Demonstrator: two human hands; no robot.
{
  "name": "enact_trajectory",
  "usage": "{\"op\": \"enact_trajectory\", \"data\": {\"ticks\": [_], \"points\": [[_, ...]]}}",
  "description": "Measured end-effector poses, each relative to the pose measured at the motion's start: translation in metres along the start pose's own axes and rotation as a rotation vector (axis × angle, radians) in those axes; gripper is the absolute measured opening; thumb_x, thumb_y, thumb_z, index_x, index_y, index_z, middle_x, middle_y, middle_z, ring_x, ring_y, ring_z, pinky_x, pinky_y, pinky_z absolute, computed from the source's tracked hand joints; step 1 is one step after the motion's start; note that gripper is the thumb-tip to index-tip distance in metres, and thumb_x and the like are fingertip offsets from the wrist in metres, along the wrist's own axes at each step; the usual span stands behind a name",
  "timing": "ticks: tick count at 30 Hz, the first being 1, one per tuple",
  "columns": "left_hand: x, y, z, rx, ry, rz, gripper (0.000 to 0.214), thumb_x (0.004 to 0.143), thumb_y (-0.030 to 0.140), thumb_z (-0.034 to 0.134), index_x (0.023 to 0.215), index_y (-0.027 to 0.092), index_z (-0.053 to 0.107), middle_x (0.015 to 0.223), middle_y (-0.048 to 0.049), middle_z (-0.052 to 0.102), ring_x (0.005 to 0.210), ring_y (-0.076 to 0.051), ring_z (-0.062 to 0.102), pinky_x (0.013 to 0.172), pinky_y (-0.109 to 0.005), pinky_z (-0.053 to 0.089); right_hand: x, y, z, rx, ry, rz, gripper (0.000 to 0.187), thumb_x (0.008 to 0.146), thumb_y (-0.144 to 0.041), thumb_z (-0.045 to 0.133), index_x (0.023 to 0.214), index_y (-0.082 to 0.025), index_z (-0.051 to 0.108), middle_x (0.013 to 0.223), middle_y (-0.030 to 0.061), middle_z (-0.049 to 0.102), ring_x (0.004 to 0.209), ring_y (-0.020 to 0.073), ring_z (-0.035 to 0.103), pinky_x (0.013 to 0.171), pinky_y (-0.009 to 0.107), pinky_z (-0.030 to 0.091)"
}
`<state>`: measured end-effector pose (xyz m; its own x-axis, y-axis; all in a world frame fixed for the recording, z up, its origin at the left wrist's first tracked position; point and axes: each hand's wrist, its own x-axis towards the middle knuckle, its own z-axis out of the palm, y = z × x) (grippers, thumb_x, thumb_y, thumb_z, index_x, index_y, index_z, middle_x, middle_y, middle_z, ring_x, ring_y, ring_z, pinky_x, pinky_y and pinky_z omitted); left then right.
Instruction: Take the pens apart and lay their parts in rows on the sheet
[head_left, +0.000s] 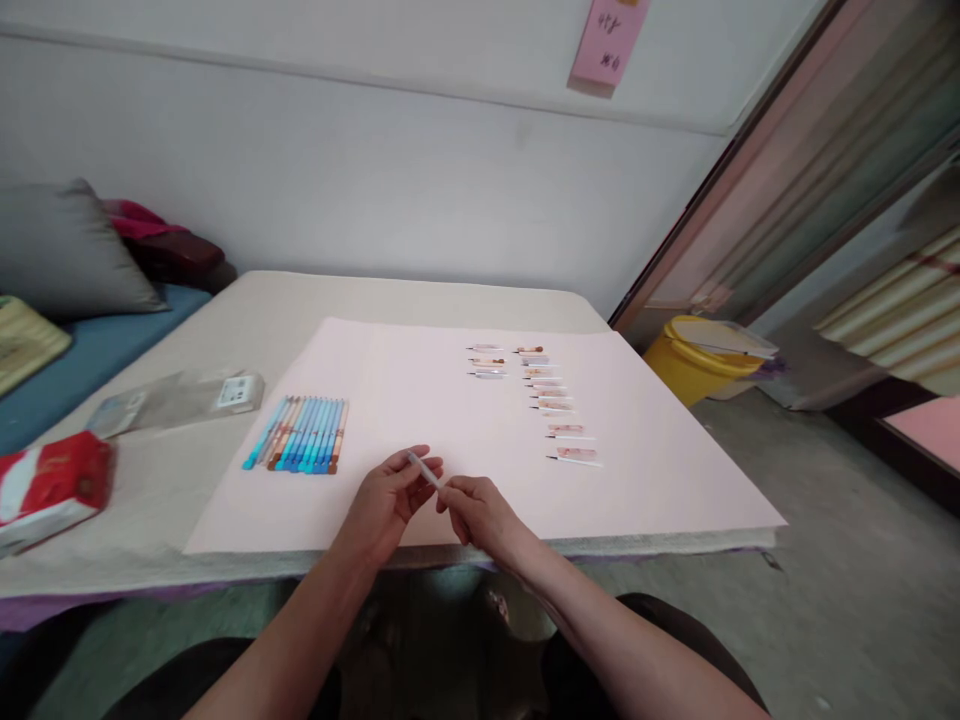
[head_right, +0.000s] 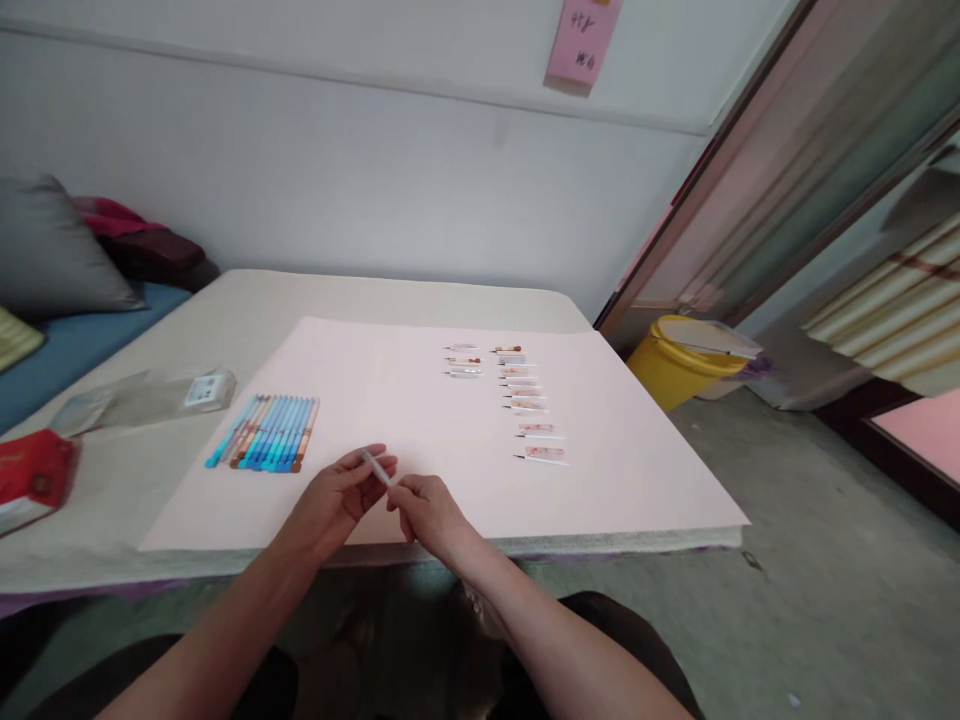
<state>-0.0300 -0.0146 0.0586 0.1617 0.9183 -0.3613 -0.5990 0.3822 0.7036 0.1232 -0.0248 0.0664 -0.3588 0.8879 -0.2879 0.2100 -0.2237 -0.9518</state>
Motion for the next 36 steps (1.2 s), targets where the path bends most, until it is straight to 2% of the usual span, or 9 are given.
{"op": "enact_trajectory", "data": {"ticks": [4, 9, 15, 19, 27, 29, 33, 36], "points": [[0.001, -0.001, -0.002, 0.053, 0.044, 0.003, 0.021, 0.075, 0.019, 0.065, 0.094, 0.012, 0.063, 0.092, -0.0108, 0.067, 0.080, -0.014, 0.063, 0.067, -0.023, 0.051, 0.000, 0.001, 0.000, 0.000, 0.004, -0.002, 0.024, 0.084, -0.029, 0.044, 0.069, -0.015, 0.056, 0.037, -0.0063, 0.045, 0.033, 0.0049, 0.034, 0.040, 0.018, 0.025], [0.001, 0.001, 0.001, -0.014, -0.009, -0.008, 0.024, 0.076, 0.013, 0.062, 0.100, 0.012, 0.062, 0.099, -0.0136, 0.066, 0.092, -0.019, 0.062, 0.078, -0.029, 0.051, 0.002, 0.003, 0.000, 0.025, 0.025, -0.020, 0.023, 0.084, -0.029, 0.044, 0.069, -0.015, 0.056, 0.038, -0.0061, 0.045, 0.034, 0.0056, 0.036, 0.040, 0.018, 0.026], [0.004, 0.002, -0.003, -0.033, 0.128, 0.036, 0.009, 0.074, 0.015, 0.065, 0.081, 0.012, 0.062, 0.085, -0.0091, 0.067, 0.074, -0.012, 0.063, 0.062, -0.020, 0.051, -0.001, -0.003, 0.000, 0.011, 0.004, 0.020, 0.023, 0.083, -0.028, 0.044, 0.068, -0.015, 0.056, 0.035, -0.0068, 0.043, 0.032, 0.0052, 0.032, 0.037, 0.018, 0.023], [0.006, 0.004, -0.005, -0.079, 0.191, 0.072, 0.007, 0.075, 0.011, 0.062, 0.082, 0.012, 0.062, 0.085, -0.0099, 0.067, 0.074, -0.012, 0.063, 0.061, -0.019, 0.052, -0.001, -0.006, 0.001, 0.002, 0.007, 0.047, 0.022, 0.082, -0.026, 0.044, 0.067, -0.015, 0.056, 0.034, -0.0074, 0.041, 0.031, 0.0052, 0.031, 0.037, 0.019, 0.022], [0.011, 0.012, -0.013, -0.141, 0.267, 0.137, 0.007, 0.076, 0.008, 0.058, 0.081, 0.011, 0.062, 0.083, -0.0100, 0.066, 0.073, -0.013, 0.064, 0.059, -0.019, 0.053, -0.001, 0.001, 0.000, -0.007, -0.009, 0.012, 0.022, 0.082, -0.026, 0.045, 0.070, -0.014, 0.058, 0.037, -0.0063, 0.043, 0.034, 0.0055, 0.033, 0.038, 0.019, 0.022], [0.012, 0.012, -0.016, -0.150, 0.274, 0.143, 0.007, 0.076, 0.008, 0.059, 0.081, 0.011, 0.062, 0.083, -0.0100, 0.066, 0.073, -0.013, 0.064, 0.059, -0.020, 0.053, -0.002, -0.001, 0.000, 0.001, -0.012, 0.019, 0.022, 0.083, -0.027, 0.045, 0.078, -0.013, 0.061, 0.038, -0.0068, 0.042, 0.034, 0.0058, 0.033, 0.039, 0.019, 0.022], [0.014, 0.013, -0.018, -0.162, 0.272, 0.152, 0.006, 0.075, 0.008, 0.060, 0.080, 0.011, 0.062, 0.082, -0.0097, 0.065, 0.074, -0.014, 0.064, 0.060, -0.021, 0.053, -0.003, -0.003, 0.001, 0.044, -0.058, -0.032, 0.034, 0.086, -0.031, 0.042, 0.109, -0.013, 0.060, 0.040, -0.0082, 0.040, 0.037, 0.0065, 0.035, 0.041, 0.019, 0.023], [0.014, 0.014, -0.019, -0.167, 0.277, 0.163, 0.005, 0.075, 0.009, 0.060, 0.078, 0.011, 0.063, 0.082, -0.0093, 0.065, 0.074, -0.014, 0.064, 0.060, -0.020, 0.053, -0.004, -0.001, 0.000, 0.042, -0.080, -0.055, 0.038, 0.088, -0.033, 0.040, 0.116, -0.014, 0.058, 0.041, -0.0079, 0.039, 0.038, 0.0064, 0.035, 0.042, 0.019, 0.023]]}}
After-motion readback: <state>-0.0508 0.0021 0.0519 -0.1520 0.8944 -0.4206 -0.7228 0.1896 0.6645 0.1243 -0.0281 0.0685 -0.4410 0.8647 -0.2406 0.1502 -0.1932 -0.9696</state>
